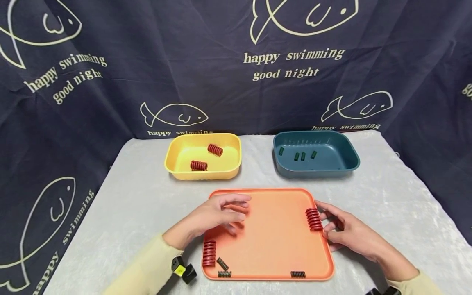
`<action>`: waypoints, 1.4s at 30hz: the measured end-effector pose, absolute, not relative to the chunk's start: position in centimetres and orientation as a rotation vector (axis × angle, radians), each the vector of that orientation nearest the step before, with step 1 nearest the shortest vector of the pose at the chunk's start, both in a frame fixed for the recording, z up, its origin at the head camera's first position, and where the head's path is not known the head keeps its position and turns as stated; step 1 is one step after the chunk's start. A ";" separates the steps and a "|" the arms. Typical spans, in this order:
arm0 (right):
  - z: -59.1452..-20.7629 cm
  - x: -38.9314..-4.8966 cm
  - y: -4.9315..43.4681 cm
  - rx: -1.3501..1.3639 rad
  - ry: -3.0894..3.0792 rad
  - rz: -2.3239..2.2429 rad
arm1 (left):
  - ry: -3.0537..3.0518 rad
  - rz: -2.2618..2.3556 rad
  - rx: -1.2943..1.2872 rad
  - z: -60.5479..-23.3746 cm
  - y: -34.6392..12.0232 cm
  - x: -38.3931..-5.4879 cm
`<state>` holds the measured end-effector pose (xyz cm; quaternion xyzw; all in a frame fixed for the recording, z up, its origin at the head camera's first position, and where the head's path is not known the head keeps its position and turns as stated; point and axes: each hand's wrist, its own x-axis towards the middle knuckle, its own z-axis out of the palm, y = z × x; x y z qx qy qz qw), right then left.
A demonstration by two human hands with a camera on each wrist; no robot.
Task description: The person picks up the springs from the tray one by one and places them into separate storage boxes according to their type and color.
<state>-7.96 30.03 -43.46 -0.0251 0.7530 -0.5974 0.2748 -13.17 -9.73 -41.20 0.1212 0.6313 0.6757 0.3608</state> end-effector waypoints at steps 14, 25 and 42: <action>-43.5 -7.8 30.0 -0.077 2.036 -1.615 | 1.578 1.613 0.396 -40.1 -4.4 -16.1; -43.5 -7.9 29.9 -0.054 2.026 -1.610 | 1.665 1.506 0.452 -40.5 0.4 -17.2; -43.7 -7.7 30.3 -0.128 2.008 -1.647 | 1.619 1.449 0.445 -41.8 5.7 -16.1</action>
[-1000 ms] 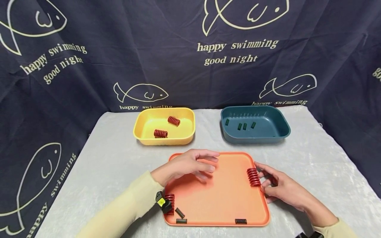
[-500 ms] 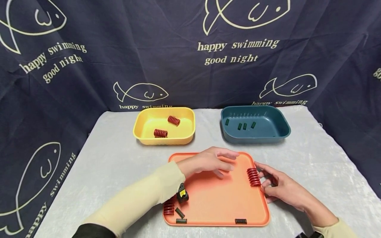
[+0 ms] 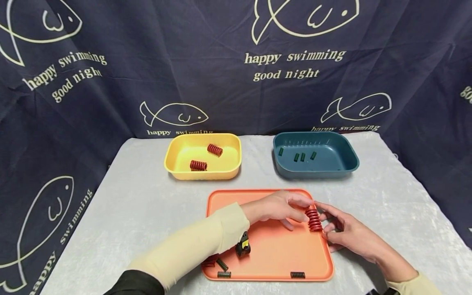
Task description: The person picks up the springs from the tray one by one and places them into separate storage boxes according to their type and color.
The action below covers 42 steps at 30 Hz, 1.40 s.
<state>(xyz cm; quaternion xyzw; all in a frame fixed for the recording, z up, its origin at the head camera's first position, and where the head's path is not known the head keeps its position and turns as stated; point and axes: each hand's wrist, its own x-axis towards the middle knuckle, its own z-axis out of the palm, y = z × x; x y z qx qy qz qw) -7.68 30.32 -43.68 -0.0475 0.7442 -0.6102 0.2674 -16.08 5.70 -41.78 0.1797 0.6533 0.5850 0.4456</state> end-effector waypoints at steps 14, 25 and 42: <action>-43.7 -7.7 30.2 -0.108 2.007 -1.634 | 1.707 1.481 0.378 -42.7 5.6 -15.3; -43.7 -7.5 30.3 -0.148 2.020 -1.648 | 1.904 1.488 0.254 -42.5 6.7 -14.3; -43.6 -7.6 30.2 -0.092 2.008 -1.638 | 1.996 1.545 0.208 -42.6 6.1 -14.5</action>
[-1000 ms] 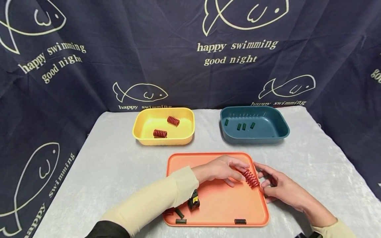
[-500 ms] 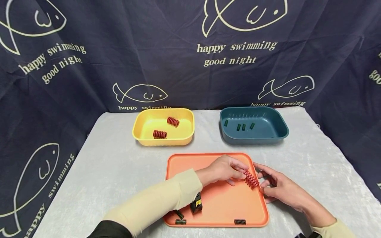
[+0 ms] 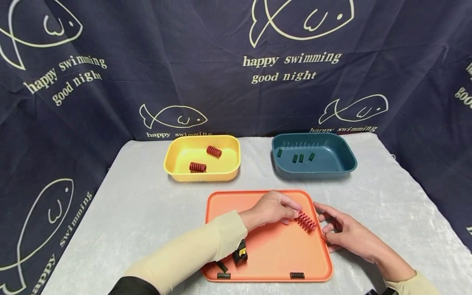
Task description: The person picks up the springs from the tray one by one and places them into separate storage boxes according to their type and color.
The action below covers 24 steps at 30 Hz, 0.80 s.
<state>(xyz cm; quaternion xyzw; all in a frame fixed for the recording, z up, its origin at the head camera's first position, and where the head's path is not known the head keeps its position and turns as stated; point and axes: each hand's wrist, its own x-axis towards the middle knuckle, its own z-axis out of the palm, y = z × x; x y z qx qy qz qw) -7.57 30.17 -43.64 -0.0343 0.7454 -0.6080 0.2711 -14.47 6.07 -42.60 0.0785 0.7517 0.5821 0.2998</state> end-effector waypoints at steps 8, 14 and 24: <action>-43.6 -7.6 30.1 -0.080 1.987 -1.643 | 1.987 1.575 0.238 -42.7 3.9 -15.5; -43.6 -7.6 30.2 -0.075 1.982 -1.645 | 1.961 1.623 0.209 -42.5 2.4 -16.1; -43.7 -7.6 30.2 -0.089 1.992 -1.646 | 1.937 1.699 0.193 -40.7 -0.9 -17.8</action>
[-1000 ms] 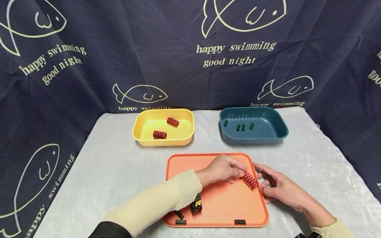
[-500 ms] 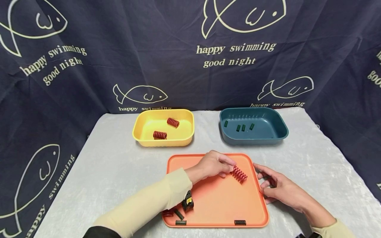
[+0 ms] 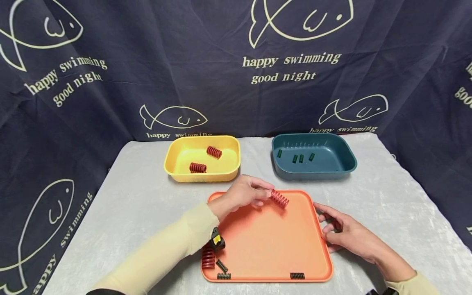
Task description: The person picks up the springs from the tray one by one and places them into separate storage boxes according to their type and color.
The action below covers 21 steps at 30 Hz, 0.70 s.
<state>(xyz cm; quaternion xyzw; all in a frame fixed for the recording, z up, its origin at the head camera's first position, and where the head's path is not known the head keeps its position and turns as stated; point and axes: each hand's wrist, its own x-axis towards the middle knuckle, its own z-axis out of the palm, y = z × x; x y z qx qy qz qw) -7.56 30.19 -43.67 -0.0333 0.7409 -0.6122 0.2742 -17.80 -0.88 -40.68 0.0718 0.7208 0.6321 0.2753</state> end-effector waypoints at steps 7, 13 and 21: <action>-43.7 -7.6 30.3 -0.102 1.990 -1.648 | 1.975 1.752 0.141 -39.0 -3.6 -19.2; -43.6 -7.6 30.4 -0.091 1.980 -1.651 | 1.978 1.835 0.127 -37.7 -6.0 -20.4; -43.6 -7.6 30.3 -0.091 1.976 -1.644 | 2.010 1.886 0.116 -35.7 -9.3 -22.3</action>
